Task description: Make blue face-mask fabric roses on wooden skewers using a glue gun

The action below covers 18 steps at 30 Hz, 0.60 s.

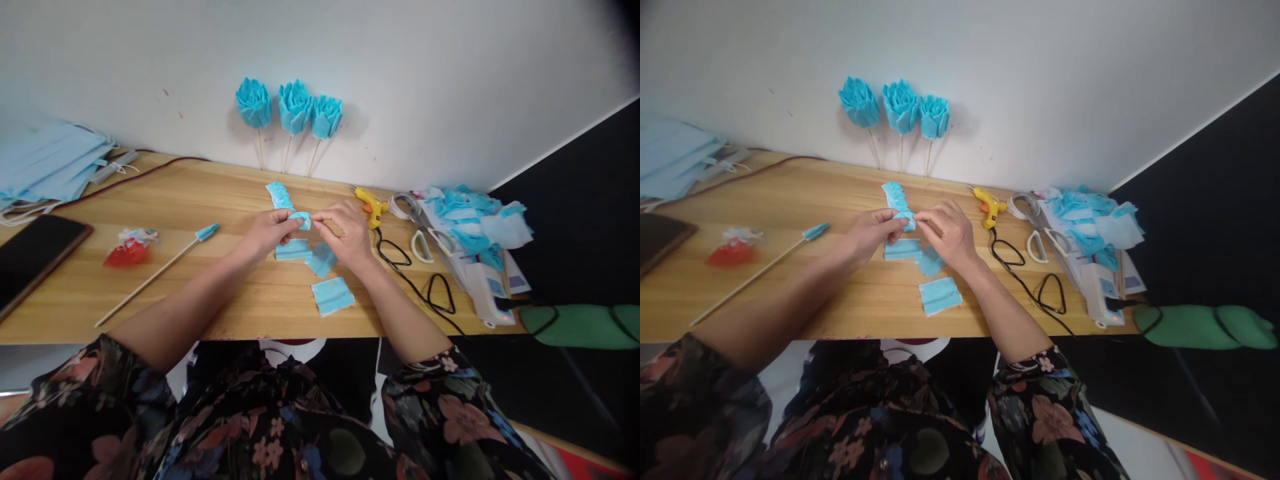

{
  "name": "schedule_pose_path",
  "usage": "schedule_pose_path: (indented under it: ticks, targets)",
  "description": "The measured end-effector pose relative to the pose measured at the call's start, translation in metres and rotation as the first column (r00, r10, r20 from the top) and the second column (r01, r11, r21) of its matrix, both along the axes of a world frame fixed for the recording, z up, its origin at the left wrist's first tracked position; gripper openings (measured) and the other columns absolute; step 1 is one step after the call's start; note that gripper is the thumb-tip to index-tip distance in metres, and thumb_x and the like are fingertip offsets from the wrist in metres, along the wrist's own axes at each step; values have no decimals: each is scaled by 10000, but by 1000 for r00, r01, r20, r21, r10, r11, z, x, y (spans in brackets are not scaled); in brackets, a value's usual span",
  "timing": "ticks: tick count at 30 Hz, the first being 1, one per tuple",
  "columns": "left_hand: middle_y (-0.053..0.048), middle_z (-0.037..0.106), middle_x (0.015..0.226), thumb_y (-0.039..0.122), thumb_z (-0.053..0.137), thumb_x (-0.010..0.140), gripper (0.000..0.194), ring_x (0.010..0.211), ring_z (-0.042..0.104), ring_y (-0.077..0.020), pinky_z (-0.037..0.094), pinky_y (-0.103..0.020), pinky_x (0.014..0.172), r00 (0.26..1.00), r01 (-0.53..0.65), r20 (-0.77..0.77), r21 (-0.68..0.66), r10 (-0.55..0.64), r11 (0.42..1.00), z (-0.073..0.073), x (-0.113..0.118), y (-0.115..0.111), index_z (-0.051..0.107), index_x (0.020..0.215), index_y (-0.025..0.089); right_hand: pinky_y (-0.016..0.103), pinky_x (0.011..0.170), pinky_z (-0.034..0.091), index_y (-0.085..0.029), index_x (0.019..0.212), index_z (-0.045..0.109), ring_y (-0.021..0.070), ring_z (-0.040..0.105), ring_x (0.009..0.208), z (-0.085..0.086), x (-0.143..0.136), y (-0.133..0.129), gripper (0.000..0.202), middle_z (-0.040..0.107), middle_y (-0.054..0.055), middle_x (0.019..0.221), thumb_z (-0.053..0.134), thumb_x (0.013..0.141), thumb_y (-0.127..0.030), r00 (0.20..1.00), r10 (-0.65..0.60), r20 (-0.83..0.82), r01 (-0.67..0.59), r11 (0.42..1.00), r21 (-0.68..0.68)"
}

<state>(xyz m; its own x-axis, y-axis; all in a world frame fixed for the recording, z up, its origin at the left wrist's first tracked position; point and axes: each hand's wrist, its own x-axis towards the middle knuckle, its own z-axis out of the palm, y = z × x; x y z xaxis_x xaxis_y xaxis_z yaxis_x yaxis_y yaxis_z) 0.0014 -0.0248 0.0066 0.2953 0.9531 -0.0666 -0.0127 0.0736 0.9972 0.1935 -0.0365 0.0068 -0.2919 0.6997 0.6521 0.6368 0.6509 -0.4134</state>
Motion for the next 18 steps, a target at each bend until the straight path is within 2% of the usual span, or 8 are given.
schedule_pose_path:
  ticks: [11,18]
  targets:
    - [35,484,528,310,650,772,265,523,409,-83,341,-256,555,1000,3,23,3,-3,1000,1,0,1,502,589,189,405,794,498,-270,906,707,208,655,825,-2,1,1,126,753,17,860,595,952,-238,999,19,27,-21,996,91]
    - [33,486,536,314,665,788,282,527,414,-83,327,-258,556,997,30,73,-5,-29,1000,-4,0,2,505,594,187,434,827,496,-295,916,710,217,657,842,-4,2,2,134,753,9,885,592,942,-236,999,12,35,-13,1000,23]
